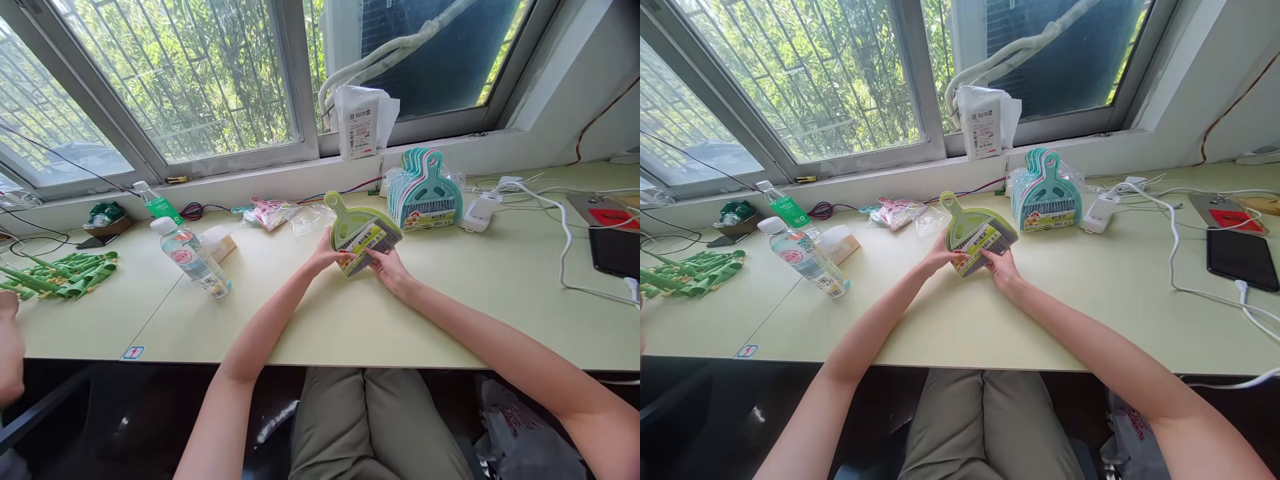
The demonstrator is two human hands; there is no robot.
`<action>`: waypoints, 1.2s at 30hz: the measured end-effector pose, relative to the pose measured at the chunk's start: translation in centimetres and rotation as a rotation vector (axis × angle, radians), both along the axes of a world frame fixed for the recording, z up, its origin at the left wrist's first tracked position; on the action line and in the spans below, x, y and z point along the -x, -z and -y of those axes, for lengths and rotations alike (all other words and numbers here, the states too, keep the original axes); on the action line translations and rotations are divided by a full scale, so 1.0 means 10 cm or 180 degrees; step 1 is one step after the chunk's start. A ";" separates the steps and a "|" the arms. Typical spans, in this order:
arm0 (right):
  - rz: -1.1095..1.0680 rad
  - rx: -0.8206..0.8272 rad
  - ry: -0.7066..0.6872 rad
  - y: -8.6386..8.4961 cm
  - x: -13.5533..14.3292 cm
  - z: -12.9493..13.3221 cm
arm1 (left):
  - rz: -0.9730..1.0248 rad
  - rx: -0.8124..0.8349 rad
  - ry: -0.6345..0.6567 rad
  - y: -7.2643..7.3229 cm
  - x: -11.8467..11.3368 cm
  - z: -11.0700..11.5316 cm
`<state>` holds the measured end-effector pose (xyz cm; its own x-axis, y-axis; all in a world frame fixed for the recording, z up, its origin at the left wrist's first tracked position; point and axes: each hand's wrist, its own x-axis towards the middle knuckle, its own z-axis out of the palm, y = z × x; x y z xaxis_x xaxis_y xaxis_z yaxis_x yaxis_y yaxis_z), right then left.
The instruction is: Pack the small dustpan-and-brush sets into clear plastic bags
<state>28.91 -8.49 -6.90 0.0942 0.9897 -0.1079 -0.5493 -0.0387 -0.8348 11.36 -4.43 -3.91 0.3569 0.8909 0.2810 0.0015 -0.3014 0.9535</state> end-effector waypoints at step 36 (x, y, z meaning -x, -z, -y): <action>0.0217 0.0412 -0.0195 -0.01 -0.16 -0.10 | -0.3231 -0.0892 -0.1727 0.09 0.87 -0.38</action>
